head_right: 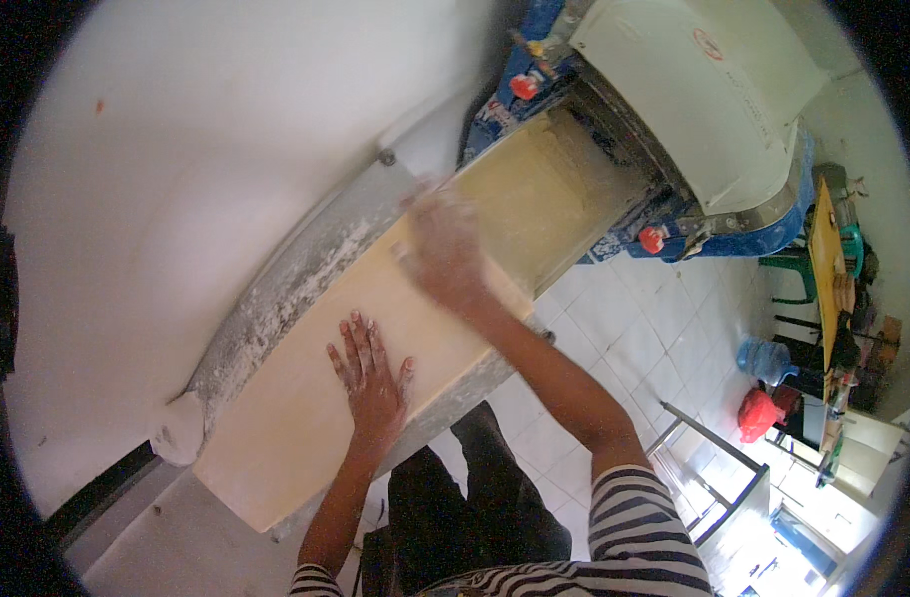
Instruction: The person feeds a sheet of dough through a dough sheeter multiple times, dusting it with flour between passes. Then the person uses a round metal cutter to cut circular pieces from the sheet on a stainless steel table.
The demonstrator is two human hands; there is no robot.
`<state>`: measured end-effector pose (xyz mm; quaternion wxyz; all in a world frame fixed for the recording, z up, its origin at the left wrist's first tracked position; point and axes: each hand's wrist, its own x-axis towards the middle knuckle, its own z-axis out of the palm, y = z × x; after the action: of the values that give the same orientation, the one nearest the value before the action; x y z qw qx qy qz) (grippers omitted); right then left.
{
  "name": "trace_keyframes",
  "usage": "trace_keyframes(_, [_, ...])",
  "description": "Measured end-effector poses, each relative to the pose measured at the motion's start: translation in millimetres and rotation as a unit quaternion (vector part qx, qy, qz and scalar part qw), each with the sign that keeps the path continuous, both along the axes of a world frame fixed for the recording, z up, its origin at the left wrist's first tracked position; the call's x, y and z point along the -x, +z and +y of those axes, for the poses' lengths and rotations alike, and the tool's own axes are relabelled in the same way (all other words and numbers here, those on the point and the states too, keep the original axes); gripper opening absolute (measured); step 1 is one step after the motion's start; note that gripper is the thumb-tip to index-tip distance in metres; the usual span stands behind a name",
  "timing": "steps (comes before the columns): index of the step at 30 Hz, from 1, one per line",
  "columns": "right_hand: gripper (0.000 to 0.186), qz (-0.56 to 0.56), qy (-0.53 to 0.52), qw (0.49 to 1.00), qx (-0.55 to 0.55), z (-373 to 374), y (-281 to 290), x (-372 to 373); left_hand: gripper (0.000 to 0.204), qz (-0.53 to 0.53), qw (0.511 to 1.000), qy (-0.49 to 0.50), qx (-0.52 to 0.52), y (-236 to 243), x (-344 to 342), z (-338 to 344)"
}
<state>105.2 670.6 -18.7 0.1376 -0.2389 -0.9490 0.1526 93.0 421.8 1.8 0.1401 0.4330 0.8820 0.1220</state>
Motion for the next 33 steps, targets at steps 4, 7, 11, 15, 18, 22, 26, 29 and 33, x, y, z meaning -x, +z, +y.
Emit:
trace_keyframes(4, [0.071, 0.087, 0.044, 0.995, -0.029, 9.6, -9.5, 0.7, 0.081, 0.009, 0.999, -0.030, 0.015, -2.2, -1.1, 51.2])
trace_keyframes(7, [0.061, 0.124, -0.135, 0.982, 0.039, 75.2, -12.5, -37.9, 0.082, 0.006, 0.997, -0.072, -0.009, -0.9, -5.2, 89.4])
trace_keyframes(11, [0.047, 0.012, -0.305, 0.944, 0.126, 154.9, -20.9, -102.0, 0.082, -0.017, 0.988, -0.123, -0.094, -5.9, -7.9, 172.2])
trace_keyframes(15, [0.044, -0.011, -0.255, 0.962, 0.093, 198.3, -45.8, -122.9, 0.078, -0.015, 0.974, -0.169, -0.152, -6.8, -10.0, 240.4])
trace_keyframes(18, [0.039, 0.015, -0.260, 0.964, 0.053, 209.5, -65.0, -122.7, 0.072, -0.007, 0.968, -0.190, -0.167, -1.7, -13.5, 258.3])
trace_keyframes(22, [0.032, -0.025, -0.306, 0.938, 0.162, 216.9, -72.3, -118.2, 0.064, -0.027, 0.965, -0.210, -0.156, 0.0, -11.3, 269.7])
trace_keyframes(26, [0.026, 0.052, -0.285, 0.934, 0.209, 209.9, -59.3, -113.7, 0.058, -0.025, 0.958, -0.212, -0.190, -3.5, -3.1, 294.3])
trace_keyframes(29, [0.022, 0.076, -0.216, 0.970, 0.087, 184.7, -50.3, -114.9, 0.054, -0.025, 0.956, -0.198, -0.217, -3.4, 3.2, 316.1])
trace_keyframes(33, [0.019, -0.015, -0.102, 0.990, 0.095, 130.5, -48.6, -121.4, 0.049, 0.005, 0.945, -0.219, -0.243, -6.2, 19.8, 339.4])
